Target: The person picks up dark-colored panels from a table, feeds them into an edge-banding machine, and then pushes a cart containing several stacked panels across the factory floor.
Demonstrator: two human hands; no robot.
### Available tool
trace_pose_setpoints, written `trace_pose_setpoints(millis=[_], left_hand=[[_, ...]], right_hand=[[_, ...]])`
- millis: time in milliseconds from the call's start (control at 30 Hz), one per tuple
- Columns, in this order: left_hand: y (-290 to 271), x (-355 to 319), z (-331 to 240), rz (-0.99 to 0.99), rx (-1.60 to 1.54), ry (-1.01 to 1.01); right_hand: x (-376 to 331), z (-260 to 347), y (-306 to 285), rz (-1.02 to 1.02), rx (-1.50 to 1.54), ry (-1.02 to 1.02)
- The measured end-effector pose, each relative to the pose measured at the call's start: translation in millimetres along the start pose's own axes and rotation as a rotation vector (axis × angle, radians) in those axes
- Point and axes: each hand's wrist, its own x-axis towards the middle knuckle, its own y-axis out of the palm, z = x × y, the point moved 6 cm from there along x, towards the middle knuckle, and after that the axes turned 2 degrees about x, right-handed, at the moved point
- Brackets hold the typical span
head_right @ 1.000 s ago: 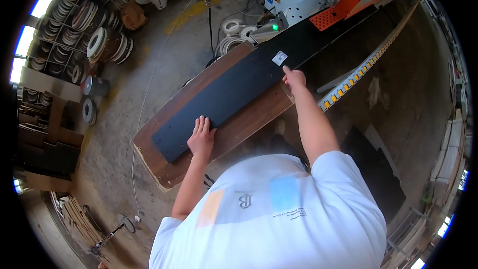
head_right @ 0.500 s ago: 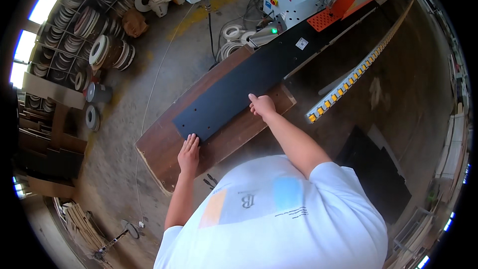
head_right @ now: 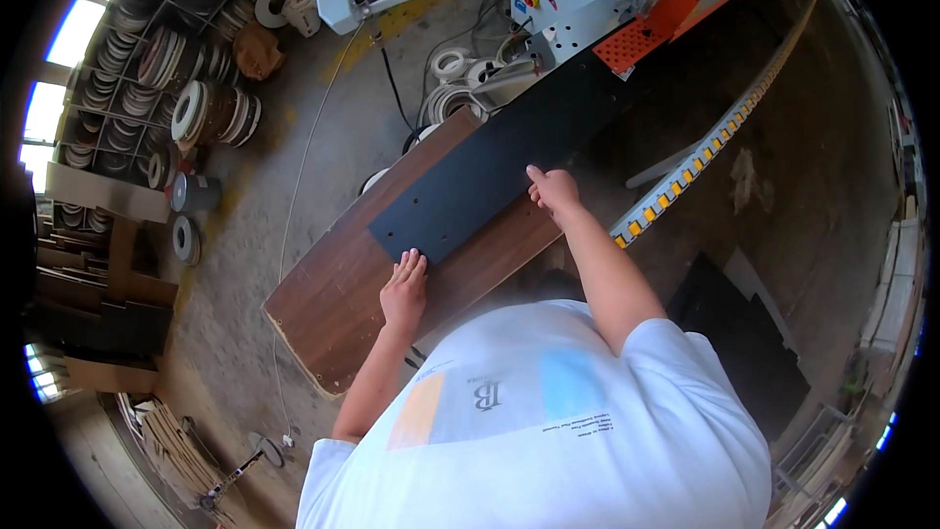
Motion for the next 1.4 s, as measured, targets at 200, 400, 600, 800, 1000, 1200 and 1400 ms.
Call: trace_pose_setpoints(millis=[200, 400, 600, 800, 1000, 1200, 1400], left_hand=[[14.4, 38.9, -35.8, 0.004, 0.024, 0.034], [32.3, 77.1, -66.5, 0.059, 0.047, 0.073], [47.9, 118.9, -96.1, 0.049, 0.024, 0.118], [66.6, 166.7, -133.6, 0.141, 0.138, 0.185], [97.9, 196.4, -150.4, 0.15, 0.067, 0.309], [92.6, 187.8, -234.3, 0.151, -0.249, 0.426], [130.2, 46.1, -386.5, 0.608, -0.727, 0.705]], right_hand=[[31.3, 10.4, -45.9, -0.004, -0.036, -0.013], [55.5, 22.2, -87.7, -0.134, -0.108, -0.12], [14.5, 24.2, -120.2, -0.296, -0.266, -0.176], [-135.0, -125.3, -144.4, -0.334, -0.117, -0.235], [-324.6, -349.7, -153.9, -0.531, -0.276, -0.081], [-505.8, -624.6, -79.1, -0.937, 0.414, 0.71], [-530.8, -707.2, 25.4, -1.047, 0.339, 0.82]])
